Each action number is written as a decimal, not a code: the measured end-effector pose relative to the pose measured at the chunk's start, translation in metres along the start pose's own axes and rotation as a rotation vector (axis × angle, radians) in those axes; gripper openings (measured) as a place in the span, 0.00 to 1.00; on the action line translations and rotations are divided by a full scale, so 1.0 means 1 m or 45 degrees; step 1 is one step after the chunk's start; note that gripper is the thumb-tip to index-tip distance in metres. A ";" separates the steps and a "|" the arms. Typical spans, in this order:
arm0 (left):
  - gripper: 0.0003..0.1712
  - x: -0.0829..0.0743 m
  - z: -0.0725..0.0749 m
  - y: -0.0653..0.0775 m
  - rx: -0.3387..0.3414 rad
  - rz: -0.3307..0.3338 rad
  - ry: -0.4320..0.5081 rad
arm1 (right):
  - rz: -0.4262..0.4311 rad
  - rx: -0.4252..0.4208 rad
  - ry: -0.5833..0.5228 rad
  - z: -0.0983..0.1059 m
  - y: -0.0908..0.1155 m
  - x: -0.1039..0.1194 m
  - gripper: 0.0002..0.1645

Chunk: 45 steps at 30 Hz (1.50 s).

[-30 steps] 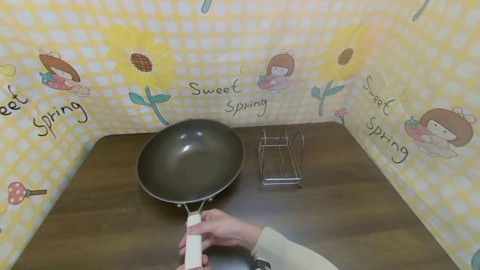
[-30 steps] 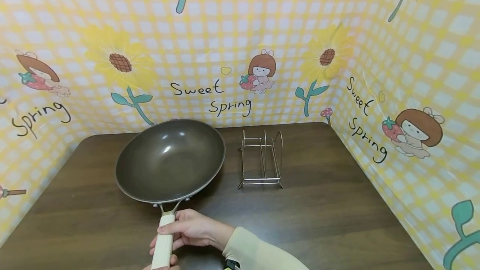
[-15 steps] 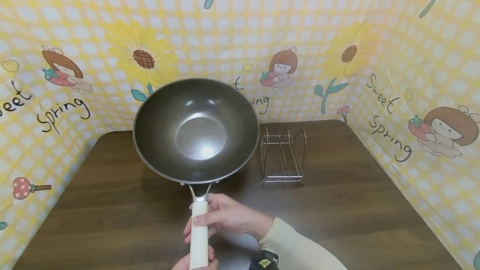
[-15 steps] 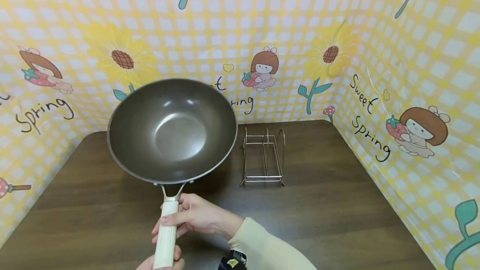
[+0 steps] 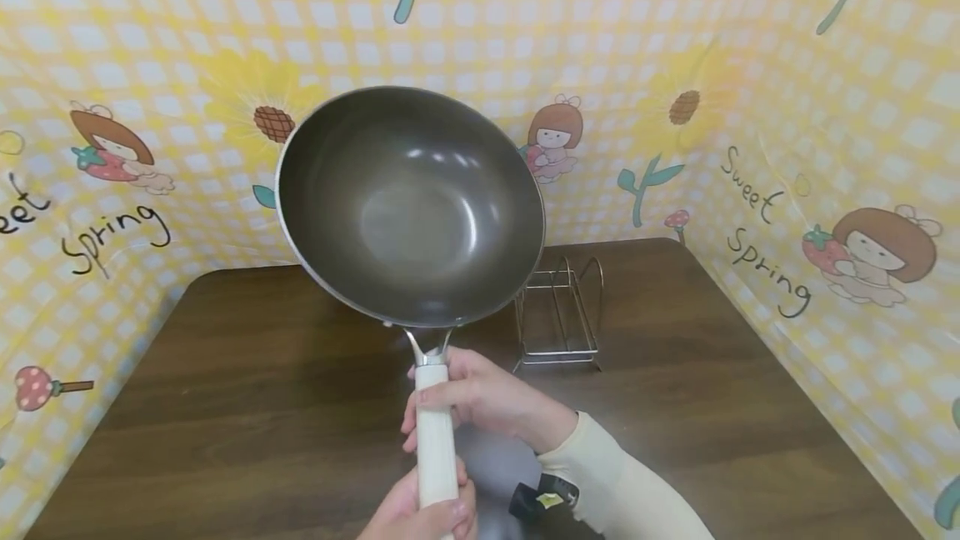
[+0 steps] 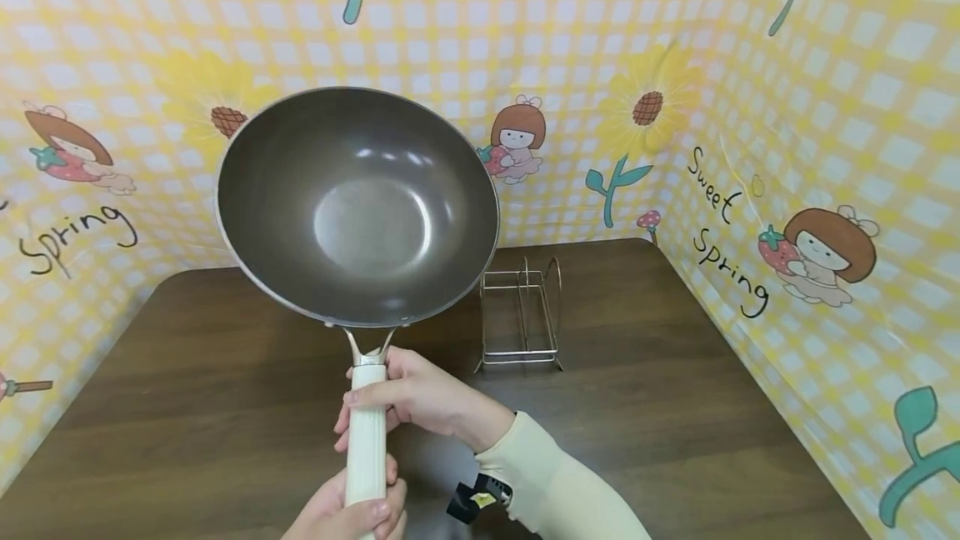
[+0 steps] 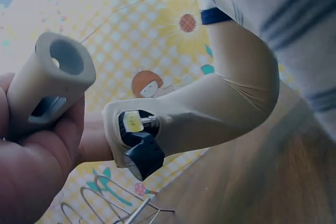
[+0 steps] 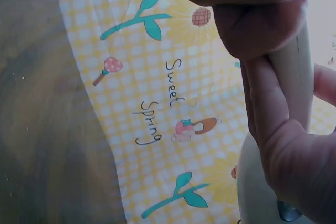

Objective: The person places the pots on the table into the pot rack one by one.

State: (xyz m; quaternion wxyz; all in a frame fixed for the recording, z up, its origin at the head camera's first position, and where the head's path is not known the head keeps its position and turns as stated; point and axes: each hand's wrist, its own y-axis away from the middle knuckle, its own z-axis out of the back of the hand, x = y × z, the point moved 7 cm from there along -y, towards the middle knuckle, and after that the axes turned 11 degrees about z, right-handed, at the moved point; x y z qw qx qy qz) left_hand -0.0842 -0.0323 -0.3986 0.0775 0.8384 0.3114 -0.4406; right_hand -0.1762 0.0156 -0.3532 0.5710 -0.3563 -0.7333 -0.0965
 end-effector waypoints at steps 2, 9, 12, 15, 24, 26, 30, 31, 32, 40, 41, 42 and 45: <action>0.14 0.000 0.001 -0.006 -0.070 -0.013 -0.107 | -0.010 -0.047 0.015 0.004 0.001 0.002 0.12; 0.09 -0.003 0.005 -0.018 -0.379 0.060 -0.536 | -0.033 -0.190 0.093 0.015 0.000 0.006 0.06; 0.13 -0.004 0.007 -0.023 -0.483 0.119 -0.617 | -0.037 -0.265 0.104 0.022 -0.001 0.009 0.09; 0.16 -0.005 0.005 -0.029 -0.510 0.133 -0.632 | -0.030 -0.317 0.088 0.028 0.001 0.012 0.12; 0.11 -0.013 -0.017 -0.048 -0.240 -0.102 -0.605 | 0.111 -0.281 -0.016 0.031 0.005 0.025 0.06; 0.11 -0.013 -0.021 -0.051 -0.158 -0.129 -0.555 | 0.142 -0.255 -0.068 0.031 0.006 0.027 0.06; 0.16 -0.010 -0.024 -0.054 -0.080 -0.043 -0.445 | 0.189 -0.178 -0.175 0.027 0.008 0.031 0.09; 0.18 -0.008 -0.023 -0.055 -0.077 0.002 -0.417 | 0.203 -0.157 -0.193 0.027 0.009 0.033 0.09; 0.19 -0.007 -0.024 -0.057 -0.070 0.033 -0.395 | 0.214 -0.135 -0.209 0.027 0.009 0.034 0.09; 0.18 0.002 -0.025 -0.071 0.064 0.075 -0.230 | 0.306 0.040 -0.320 0.030 0.016 0.042 0.11; 0.17 0.003 -0.024 -0.073 0.084 0.070 -0.217 | 0.320 0.066 -0.334 0.031 0.016 0.043 0.10; 0.17 0.005 -0.023 -0.075 0.095 0.069 -0.205 | 0.330 0.092 -0.349 0.031 0.017 0.044 0.10; 0.08 0.010 -0.021 -0.081 0.127 0.061 -0.174 | 0.363 0.157 -0.374 0.033 0.019 0.047 0.09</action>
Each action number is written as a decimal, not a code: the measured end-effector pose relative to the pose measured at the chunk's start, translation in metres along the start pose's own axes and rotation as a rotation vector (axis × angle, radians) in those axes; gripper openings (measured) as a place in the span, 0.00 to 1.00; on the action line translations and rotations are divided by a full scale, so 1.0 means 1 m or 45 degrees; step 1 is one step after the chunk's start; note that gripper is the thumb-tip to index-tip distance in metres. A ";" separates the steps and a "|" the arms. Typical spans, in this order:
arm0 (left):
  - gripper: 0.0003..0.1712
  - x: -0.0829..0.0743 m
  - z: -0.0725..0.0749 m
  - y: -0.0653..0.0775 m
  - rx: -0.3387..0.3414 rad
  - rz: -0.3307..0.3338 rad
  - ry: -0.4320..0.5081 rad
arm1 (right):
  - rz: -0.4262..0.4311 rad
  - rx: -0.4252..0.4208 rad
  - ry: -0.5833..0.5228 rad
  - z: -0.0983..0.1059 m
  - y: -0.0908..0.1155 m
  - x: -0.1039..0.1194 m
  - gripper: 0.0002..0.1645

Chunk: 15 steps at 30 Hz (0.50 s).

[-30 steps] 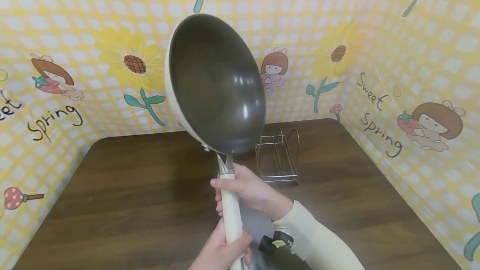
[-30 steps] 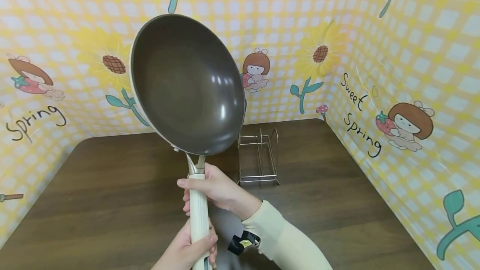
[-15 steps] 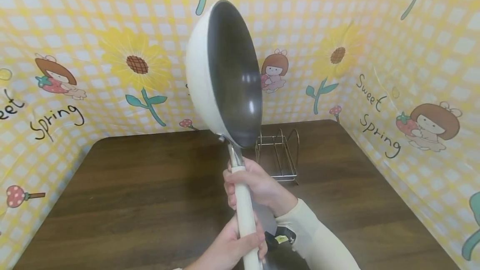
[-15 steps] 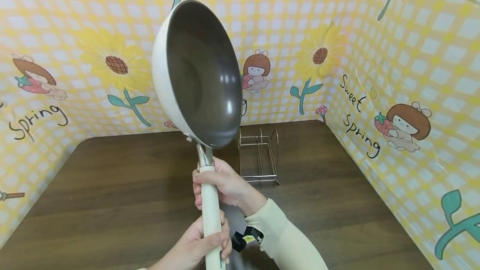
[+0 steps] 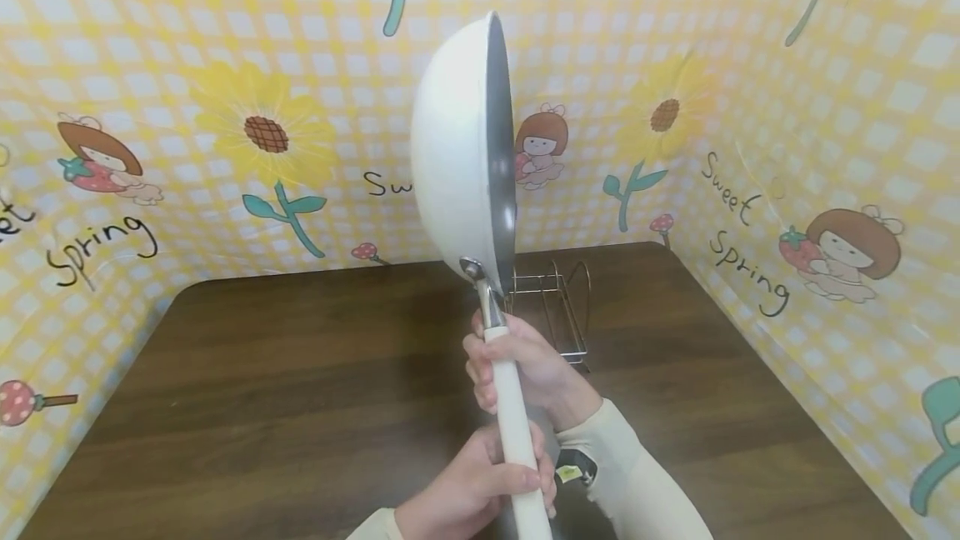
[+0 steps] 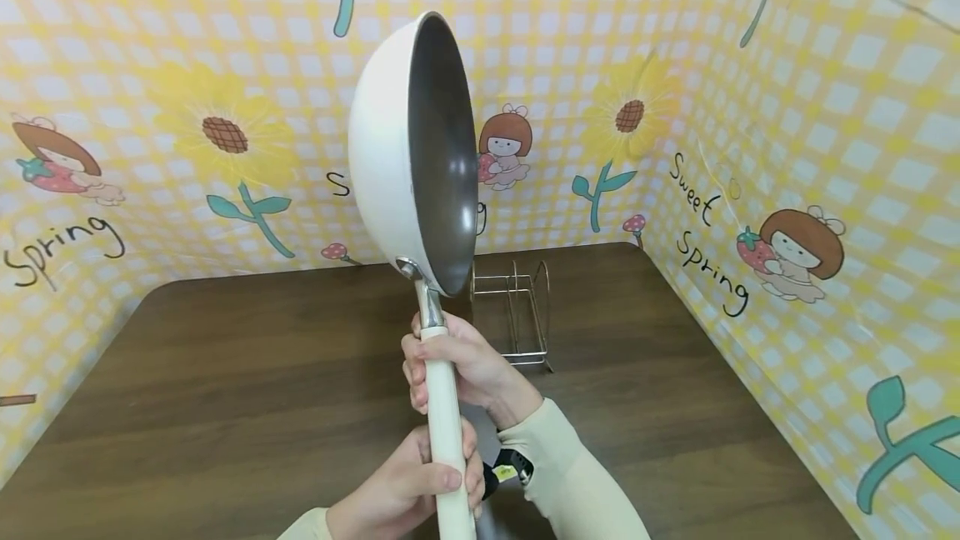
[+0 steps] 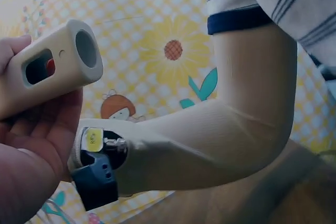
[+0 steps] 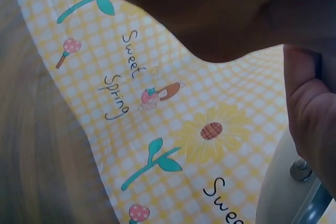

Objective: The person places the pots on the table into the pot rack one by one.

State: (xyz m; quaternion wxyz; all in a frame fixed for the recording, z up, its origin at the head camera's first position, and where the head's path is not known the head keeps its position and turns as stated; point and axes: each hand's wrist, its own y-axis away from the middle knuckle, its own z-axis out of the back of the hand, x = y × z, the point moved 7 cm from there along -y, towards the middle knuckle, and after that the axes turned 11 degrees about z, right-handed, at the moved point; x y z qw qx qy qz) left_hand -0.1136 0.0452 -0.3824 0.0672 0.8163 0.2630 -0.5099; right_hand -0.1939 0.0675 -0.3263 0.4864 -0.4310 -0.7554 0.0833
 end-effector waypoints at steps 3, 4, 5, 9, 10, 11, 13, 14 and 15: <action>0.06 0.004 0.000 -0.008 0.028 -0.023 0.023 | 0.015 0.017 -0.012 0.003 0.003 0.005 0.09; 0.08 0.005 -0.001 -0.010 0.040 -0.028 0.037 | 0.018 0.014 -0.014 0.004 0.005 0.006 0.09; 0.09 0.006 -0.002 -0.012 0.049 -0.037 0.049 | 0.022 0.006 -0.018 0.005 0.006 0.007 0.09; 0.10 0.010 -0.004 -0.020 0.064 -0.043 0.124 | 0.044 -0.015 -0.041 0.008 0.009 0.010 0.10; 0.11 0.012 -0.005 -0.021 0.068 -0.041 0.146 | 0.051 -0.012 -0.048 0.009 0.010 0.010 0.10; 0.11 0.013 -0.005 -0.023 0.072 -0.040 0.162 | 0.058 -0.009 -0.053 0.009 0.011 0.011 0.10; 0.10 0.016 -0.006 -0.025 0.073 -0.034 0.185 | 0.072 0.003 -0.059 0.010 0.013 0.012 0.11; 0.10 0.017 -0.006 -0.026 0.068 -0.032 0.191 | 0.079 0.011 -0.060 0.011 0.014 0.012 0.11; 0.10 0.019 -0.006 -0.027 0.061 -0.025 0.193 | 0.086 0.015 -0.057 0.011 0.015 0.013 0.11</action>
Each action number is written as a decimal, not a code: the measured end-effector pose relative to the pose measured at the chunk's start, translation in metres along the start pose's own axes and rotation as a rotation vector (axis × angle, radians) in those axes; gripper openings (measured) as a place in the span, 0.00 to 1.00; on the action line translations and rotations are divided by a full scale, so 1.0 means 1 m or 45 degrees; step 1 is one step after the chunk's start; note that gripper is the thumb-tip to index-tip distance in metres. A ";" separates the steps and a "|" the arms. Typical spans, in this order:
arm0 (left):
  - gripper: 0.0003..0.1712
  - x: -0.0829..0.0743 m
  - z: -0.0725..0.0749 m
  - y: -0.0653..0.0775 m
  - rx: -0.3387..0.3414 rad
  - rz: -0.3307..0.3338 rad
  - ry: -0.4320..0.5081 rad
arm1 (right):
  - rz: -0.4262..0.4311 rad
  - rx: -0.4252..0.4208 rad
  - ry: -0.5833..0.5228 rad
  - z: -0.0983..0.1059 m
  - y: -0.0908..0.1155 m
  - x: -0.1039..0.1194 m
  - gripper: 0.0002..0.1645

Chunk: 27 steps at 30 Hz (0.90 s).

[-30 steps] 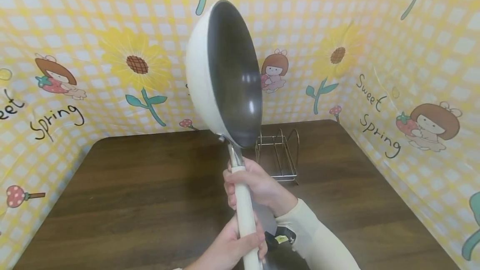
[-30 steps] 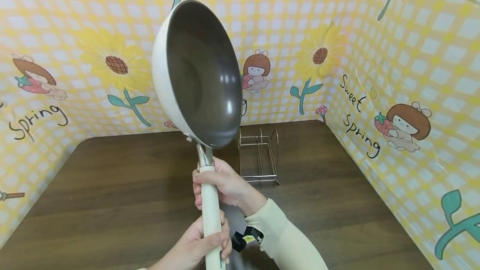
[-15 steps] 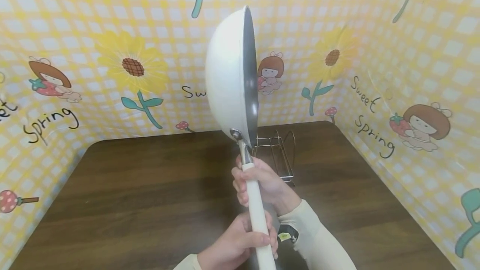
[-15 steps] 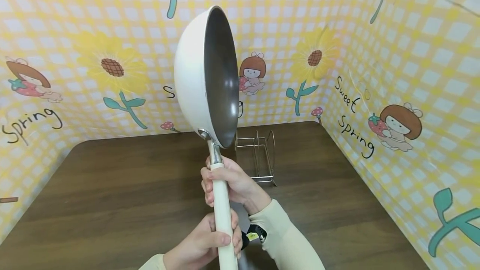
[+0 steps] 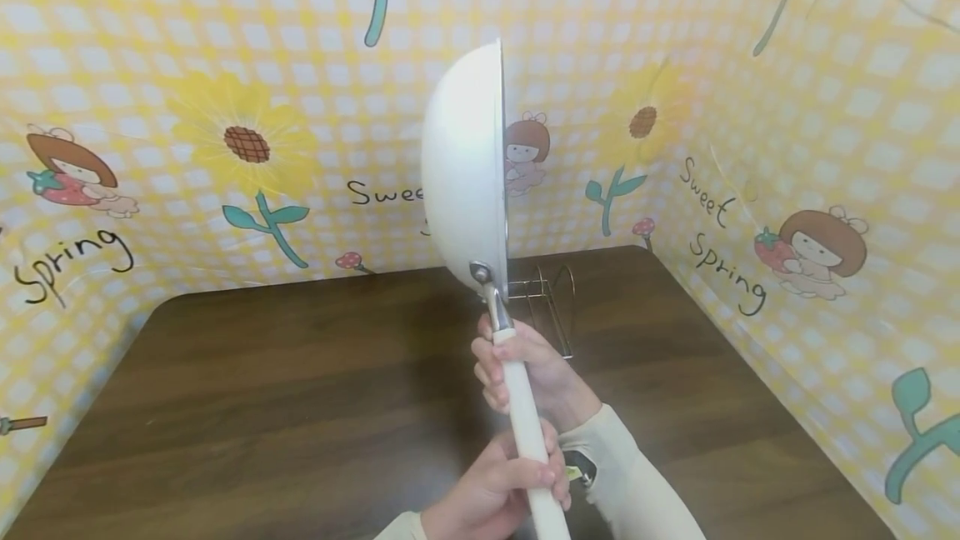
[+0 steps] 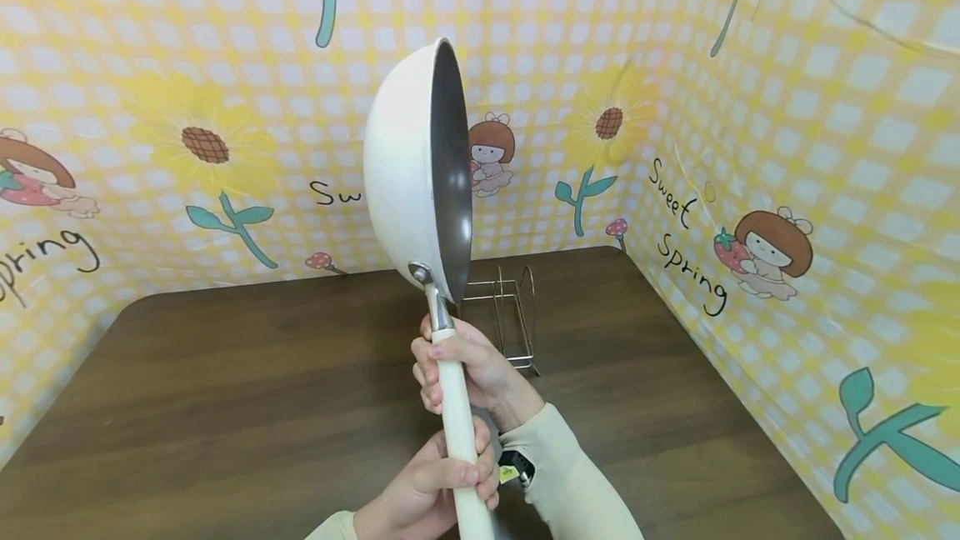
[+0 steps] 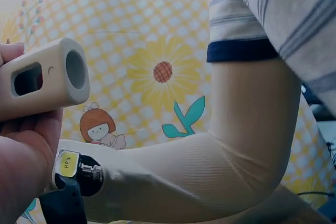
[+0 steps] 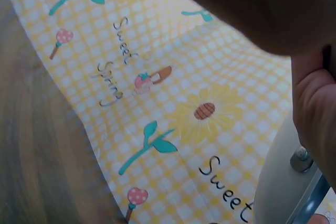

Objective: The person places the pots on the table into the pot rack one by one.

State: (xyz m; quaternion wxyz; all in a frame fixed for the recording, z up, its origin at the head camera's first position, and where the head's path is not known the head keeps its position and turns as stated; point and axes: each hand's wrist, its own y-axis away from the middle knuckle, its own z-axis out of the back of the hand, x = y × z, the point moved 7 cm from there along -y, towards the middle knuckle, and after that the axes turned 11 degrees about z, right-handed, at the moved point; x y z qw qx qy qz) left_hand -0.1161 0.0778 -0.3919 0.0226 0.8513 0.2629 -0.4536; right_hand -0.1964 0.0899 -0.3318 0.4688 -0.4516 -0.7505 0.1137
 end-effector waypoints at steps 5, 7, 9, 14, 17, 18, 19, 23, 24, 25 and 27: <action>0.07 0.006 -0.002 -0.003 -0.066 0.016 -0.044 | 0.013 0.020 0.002 0.000 0.009 0.003 0.11; 0.07 0.007 -0.004 -0.004 -0.092 0.032 -0.067 | 0.020 0.027 0.012 -0.002 0.012 0.005 0.11; 0.06 0.007 -0.006 -0.005 -0.113 0.035 -0.090 | 0.031 0.032 0.021 -0.003 0.014 0.008 0.11; 0.07 0.006 -0.007 -0.011 -0.152 0.050 -0.116 | 0.077 0.061 -0.006 -0.002 0.015 0.015 0.11; 0.06 0.006 -0.005 -0.014 -0.178 0.063 -0.107 | 0.097 0.072 -0.052 0.003 0.015 0.017 0.11; 0.06 0.006 -0.005 -0.015 -0.191 0.065 -0.101 | 0.102 0.072 -0.067 0.004 0.016 0.017 0.11; 0.06 0.008 -0.004 -0.017 -0.202 0.069 -0.092 | 0.105 0.073 -0.077 0.006 0.017 0.017 0.11; 0.07 0.014 -0.003 -0.021 -0.227 0.078 -0.059 | 0.109 0.082 -0.092 0.011 0.024 0.018 0.10; 0.07 0.015 -0.002 -0.021 -0.230 0.081 -0.055 | 0.107 0.090 -0.094 0.012 0.026 0.017 0.10; 0.08 0.017 -0.002 -0.022 -0.230 0.082 -0.051 | 0.105 0.095 -0.096 0.013 0.027 0.017 0.11; 0.08 0.020 -0.001 -0.023 -0.241 0.088 -0.048 | 0.104 0.107 -0.106 0.014 0.029 0.016 0.12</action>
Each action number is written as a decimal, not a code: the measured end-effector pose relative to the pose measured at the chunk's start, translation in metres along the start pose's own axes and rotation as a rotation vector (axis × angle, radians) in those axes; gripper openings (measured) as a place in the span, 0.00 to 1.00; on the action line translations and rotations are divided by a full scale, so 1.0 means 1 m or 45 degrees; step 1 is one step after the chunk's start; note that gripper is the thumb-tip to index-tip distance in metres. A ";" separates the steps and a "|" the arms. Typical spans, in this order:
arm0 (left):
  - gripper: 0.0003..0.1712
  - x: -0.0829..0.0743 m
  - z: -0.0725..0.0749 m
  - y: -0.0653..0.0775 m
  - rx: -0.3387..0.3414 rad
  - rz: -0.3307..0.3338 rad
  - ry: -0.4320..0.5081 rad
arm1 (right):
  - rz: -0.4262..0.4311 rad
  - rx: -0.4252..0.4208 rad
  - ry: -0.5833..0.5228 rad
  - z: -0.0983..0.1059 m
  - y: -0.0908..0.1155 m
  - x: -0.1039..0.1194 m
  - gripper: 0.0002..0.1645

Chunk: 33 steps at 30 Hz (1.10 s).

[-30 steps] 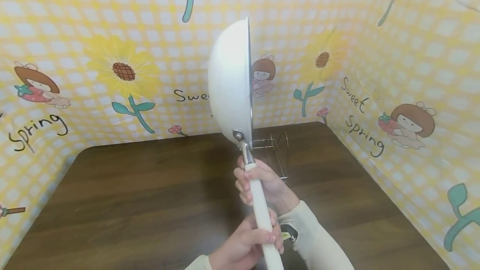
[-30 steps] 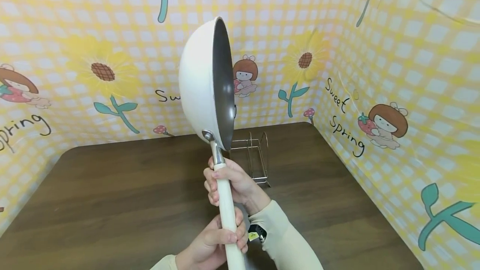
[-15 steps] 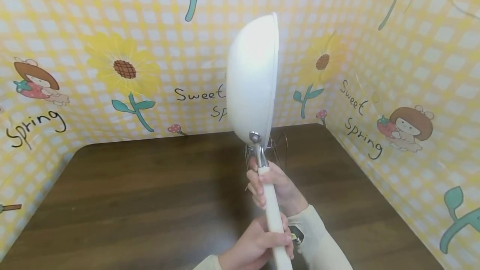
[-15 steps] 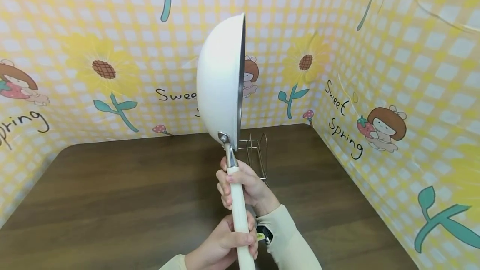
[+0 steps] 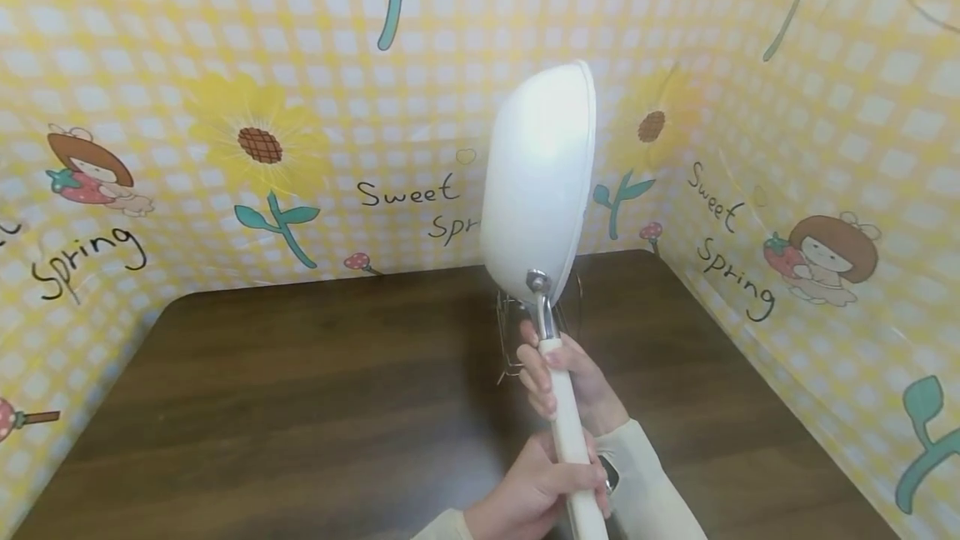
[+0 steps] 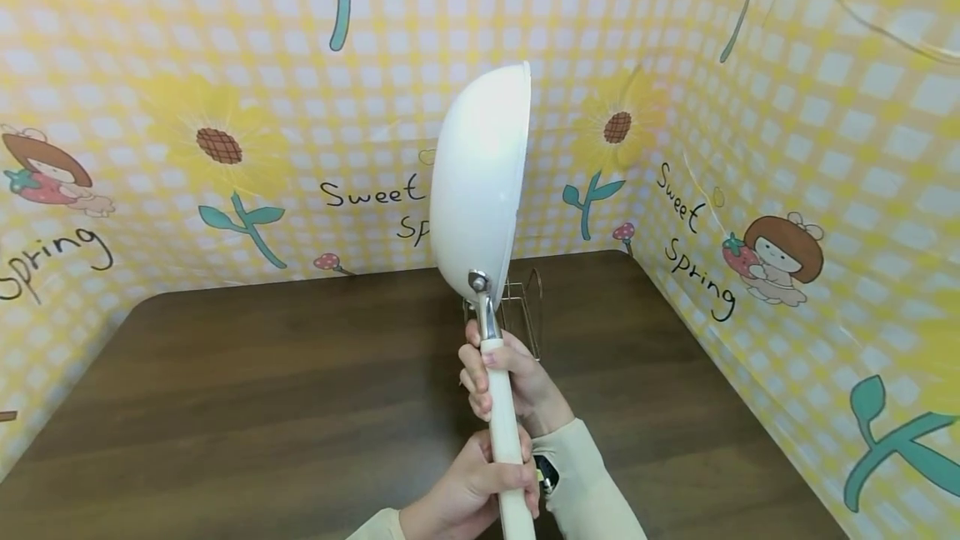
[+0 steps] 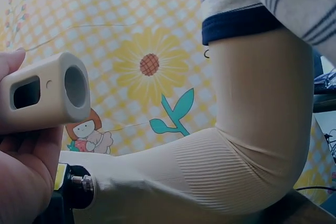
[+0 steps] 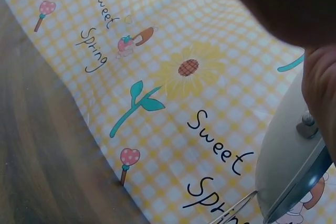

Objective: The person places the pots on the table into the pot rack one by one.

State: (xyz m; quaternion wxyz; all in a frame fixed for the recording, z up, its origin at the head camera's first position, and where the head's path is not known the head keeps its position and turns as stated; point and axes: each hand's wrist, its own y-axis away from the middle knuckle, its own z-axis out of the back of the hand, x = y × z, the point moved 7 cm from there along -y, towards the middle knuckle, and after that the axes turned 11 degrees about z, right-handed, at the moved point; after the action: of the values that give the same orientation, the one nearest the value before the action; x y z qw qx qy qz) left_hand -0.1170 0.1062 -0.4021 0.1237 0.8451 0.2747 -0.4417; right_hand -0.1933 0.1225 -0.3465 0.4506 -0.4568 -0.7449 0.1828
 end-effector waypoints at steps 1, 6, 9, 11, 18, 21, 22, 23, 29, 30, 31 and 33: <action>0.08 0.002 0.000 -0.001 -0.005 0.007 0.003 | 0.001 0.006 -0.007 0.000 0.001 0.001 0.13; 0.23 0.006 -0.003 -0.005 -0.029 -0.024 -0.008 | 0.019 0.048 -0.061 0.000 0.008 0.005 0.15; 0.30 0.007 -0.004 -0.007 -0.047 -0.034 -0.013 | 0.035 0.048 -0.094 0.001 0.011 0.008 0.15; 0.23 0.007 -0.003 -0.008 -0.061 -0.019 -0.007 | 0.041 0.024 -0.109 0.003 0.012 0.009 0.15; 0.06 0.010 0.001 -0.010 -0.069 0.025 0.029 | 0.023 -0.017 -0.120 0.011 0.018 0.006 0.14; 0.06 0.012 0.002 -0.009 -0.061 0.016 0.038 | 0.002 0.007 -0.128 0.014 0.019 0.004 0.14; 0.06 0.013 0.003 -0.009 -0.057 0.013 0.040 | -0.001 0.015 -0.125 0.015 0.019 0.004 0.14; 0.06 0.013 0.003 -0.009 -0.051 0.011 0.040 | -0.001 0.021 -0.119 0.015 0.020 0.003 0.14; 0.20 0.018 0.006 -0.010 -0.035 0.008 0.018 | -0.006 0.022 -0.124 0.017 0.023 0.000 0.15; 0.24 0.018 0.007 -0.010 -0.032 0.010 0.011 | -0.008 0.025 -0.129 0.017 0.024 -0.001 0.15; 0.27 0.019 0.008 -0.010 -0.029 0.010 0.005 | -0.009 0.031 -0.133 0.017 0.024 -0.001 0.15; 0.29 0.020 0.010 -0.009 -0.027 0.013 0.000 | -0.007 0.044 -0.137 0.017 0.024 -0.003 0.15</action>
State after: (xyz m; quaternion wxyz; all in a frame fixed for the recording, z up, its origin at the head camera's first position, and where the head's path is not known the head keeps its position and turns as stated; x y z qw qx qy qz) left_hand -0.1200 0.1163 -0.4237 0.1347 0.8452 0.2750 -0.4380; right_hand -0.1949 0.1349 -0.3729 0.4184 -0.4364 -0.7659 0.2188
